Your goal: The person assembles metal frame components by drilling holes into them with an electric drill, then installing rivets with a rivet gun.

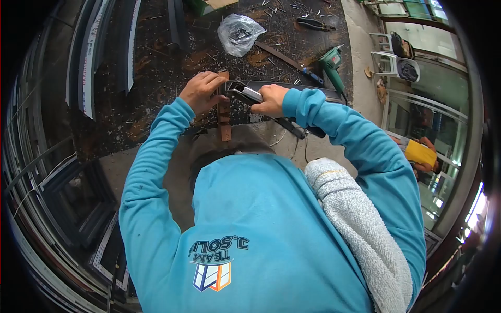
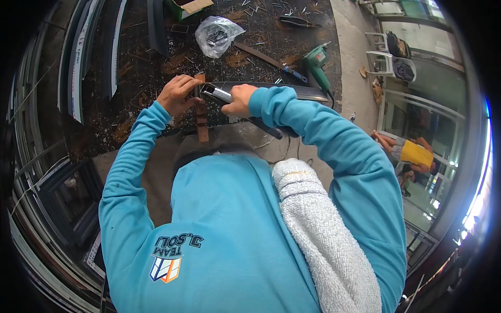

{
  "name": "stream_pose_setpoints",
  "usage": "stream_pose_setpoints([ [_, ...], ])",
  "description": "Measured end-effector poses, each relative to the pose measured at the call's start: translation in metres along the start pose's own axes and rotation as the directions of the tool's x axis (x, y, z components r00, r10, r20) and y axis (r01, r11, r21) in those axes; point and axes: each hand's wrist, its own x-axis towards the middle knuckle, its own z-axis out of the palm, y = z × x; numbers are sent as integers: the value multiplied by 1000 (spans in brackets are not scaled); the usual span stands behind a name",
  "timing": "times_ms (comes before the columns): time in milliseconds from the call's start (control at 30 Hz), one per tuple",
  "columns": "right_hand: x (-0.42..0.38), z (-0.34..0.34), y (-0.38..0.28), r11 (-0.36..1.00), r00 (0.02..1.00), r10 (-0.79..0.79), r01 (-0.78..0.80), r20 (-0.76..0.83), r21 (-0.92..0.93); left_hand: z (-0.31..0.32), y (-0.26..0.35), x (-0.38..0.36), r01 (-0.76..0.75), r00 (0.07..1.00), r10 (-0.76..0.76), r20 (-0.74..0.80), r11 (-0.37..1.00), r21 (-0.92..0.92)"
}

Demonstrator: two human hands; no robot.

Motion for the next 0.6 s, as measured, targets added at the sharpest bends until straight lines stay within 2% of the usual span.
stream_pose_setpoints([
  [100,0,12,-1,949,981,137,-169,134,266,0,0,-1,2,999,-3,-44,1000,-13],
  [133,0,23,3,812,968,178,-246,177,529,1,2,-3,4,999,-5,-54,1000,-21],
  [233,-4,31,1,543,938,190,-346,289,765,0,1,-4,13,999,-13,-42,1000,-20],
  [267,-5,30,-1,519,931,203,-366,304,773,1,0,-4,17,999,-18,-42,1000,-23],
  [367,7,44,11,719,954,241,-298,177,628,4,-3,-4,29,998,-31,-52,999,-34],
  [400,0,40,2,812,973,208,-228,98,537,4,-3,-5,30,998,-33,-62,999,-39],
  [533,-2,35,-9,825,954,278,-295,109,482,2,1,-4,35,998,-39,-53,997,-62],
  [600,5,58,4,831,967,255,-229,19,508,3,4,-6,54,997,-57,-49,996,-73],
])
